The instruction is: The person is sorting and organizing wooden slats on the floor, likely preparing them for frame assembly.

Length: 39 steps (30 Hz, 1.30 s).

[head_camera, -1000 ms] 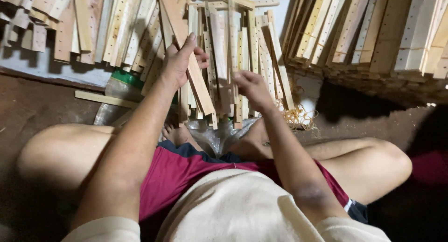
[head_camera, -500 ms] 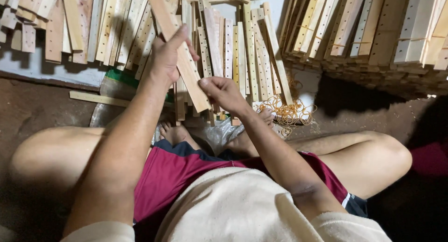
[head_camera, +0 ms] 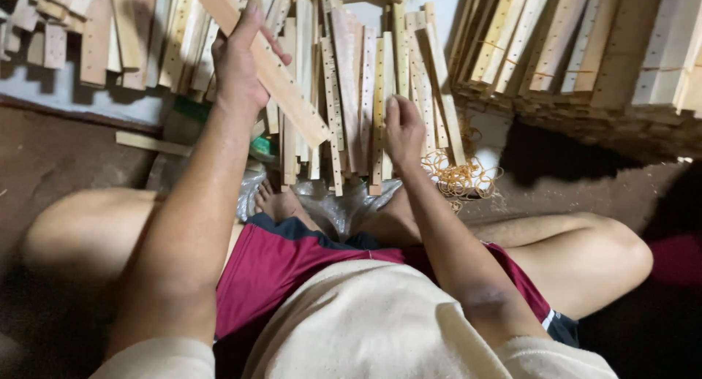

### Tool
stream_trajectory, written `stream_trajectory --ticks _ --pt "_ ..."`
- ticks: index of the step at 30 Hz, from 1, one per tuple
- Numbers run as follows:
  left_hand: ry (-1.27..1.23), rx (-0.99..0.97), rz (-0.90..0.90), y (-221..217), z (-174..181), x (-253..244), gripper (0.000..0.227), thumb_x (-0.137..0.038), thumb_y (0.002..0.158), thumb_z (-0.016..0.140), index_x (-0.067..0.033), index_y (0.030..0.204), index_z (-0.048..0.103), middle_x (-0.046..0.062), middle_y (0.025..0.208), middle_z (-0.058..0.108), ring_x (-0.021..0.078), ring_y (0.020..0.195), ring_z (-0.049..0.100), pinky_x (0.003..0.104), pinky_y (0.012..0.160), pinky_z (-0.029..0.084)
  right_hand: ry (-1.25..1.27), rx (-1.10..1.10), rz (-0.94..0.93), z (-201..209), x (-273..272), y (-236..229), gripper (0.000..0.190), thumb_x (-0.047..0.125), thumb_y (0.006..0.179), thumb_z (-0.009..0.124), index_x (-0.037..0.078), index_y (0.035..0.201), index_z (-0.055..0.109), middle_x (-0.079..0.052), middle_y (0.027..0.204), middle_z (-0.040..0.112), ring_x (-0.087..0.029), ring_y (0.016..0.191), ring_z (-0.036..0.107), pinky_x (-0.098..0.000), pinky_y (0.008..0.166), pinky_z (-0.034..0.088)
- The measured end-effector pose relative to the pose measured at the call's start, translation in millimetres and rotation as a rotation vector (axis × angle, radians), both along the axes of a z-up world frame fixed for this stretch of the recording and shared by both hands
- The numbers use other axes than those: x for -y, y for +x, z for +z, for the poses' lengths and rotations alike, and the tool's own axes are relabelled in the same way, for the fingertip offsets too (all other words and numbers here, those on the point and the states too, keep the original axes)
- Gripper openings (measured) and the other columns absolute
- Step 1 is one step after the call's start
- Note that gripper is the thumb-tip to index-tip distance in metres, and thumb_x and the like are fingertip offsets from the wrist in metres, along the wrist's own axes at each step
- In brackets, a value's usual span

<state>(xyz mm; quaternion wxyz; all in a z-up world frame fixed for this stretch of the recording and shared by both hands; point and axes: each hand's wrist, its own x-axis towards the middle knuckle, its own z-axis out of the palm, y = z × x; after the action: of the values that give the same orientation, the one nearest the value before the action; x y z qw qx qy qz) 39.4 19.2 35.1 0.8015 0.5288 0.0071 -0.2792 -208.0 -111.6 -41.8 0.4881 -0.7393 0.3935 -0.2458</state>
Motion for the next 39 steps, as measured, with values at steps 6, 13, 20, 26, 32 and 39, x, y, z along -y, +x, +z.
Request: stream_trajectory --ticks 6,13,20,26,32,39 --pt "-0.063 -0.087 0.037 -3 9 2 0.035 -0.038 0.080 0.078 -0.0055 0.080 0.066 0.006 0.057 0.059 0.0226 0.047 0.061 0.035 0.053 0.055 0.783 0.530 0.165 70 -75 76 0.058 0.040 0.100 0.053 -0.003 0.140 0.048 -0.010 0.112 0.053 -0.020 0.108 0.052 -0.0396 0.097 0.048" --pt "0.069 0.046 0.029 -7 45 -22 0.037 -0.037 0.084 0.075 -0.0032 0.071 0.068 0.007 0.055 0.058 0.0217 0.046 0.058 0.031 0.055 0.053 0.691 0.068 0.650 109 -76 86 0.042 0.020 0.082 0.081 -0.002 0.111 0.059 -0.006 0.071 0.066 -0.015 0.053 0.064 -0.0242 0.044 0.053" --pt "0.117 0.003 -0.020 0 88 -11 0.047 -0.044 0.082 0.083 -0.0040 0.066 0.063 0.022 0.055 0.064 0.0343 0.053 0.073 0.041 0.066 0.064 0.551 0.184 0.572 171 -79 128 0.031 0.020 0.083 0.084 0.004 0.097 0.061 -0.014 0.053 0.067 -0.015 0.044 0.066 -0.0233 0.038 0.050" --pt "0.137 0.084 0.016 33 123 3 0.046 -0.038 0.084 0.083 -0.0039 0.061 0.062 0.021 0.049 0.059 0.0322 0.045 0.069 0.037 0.057 0.062 0.522 0.193 0.642 115 -61 132 0.032 0.030 0.098 0.063 -0.001 0.106 0.065 -0.021 0.075 0.071 -0.025 0.068 0.074 -0.0346 0.061 0.062" --pt "0.073 -0.030 0.097 55 142 20 0.040 -0.035 0.081 0.083 -0.0034 0.071 0.062 0.018 0.051 0.058 0.0304 0.045 0.068 0.042 0.053 0.064 0.223 -0.175 0.414 60 41 154 0.088 0.067 0.103 0.018 0.000 0.120 0.072 -0.027 0.101 0.074 -0.043 0.107 0.070 -0.0539 0.097 0.054" --pt "0.112 -0.010 0.093 85 108 41 0.044 -0.039 0.084 0.081 -0.0040 0.064 0.062 0.019 0.049 0.058 0.0321 0.045 0.069 0.035 0.055 0.061 -0.214 -0.319 0.212 -20 164 226 0.056 0.041 0.106 0.054 -0.006 0.136 0.060 -0.033 0.126 0.065 -0.048 0.123 0.060 -0.0551 0.110 0.044"
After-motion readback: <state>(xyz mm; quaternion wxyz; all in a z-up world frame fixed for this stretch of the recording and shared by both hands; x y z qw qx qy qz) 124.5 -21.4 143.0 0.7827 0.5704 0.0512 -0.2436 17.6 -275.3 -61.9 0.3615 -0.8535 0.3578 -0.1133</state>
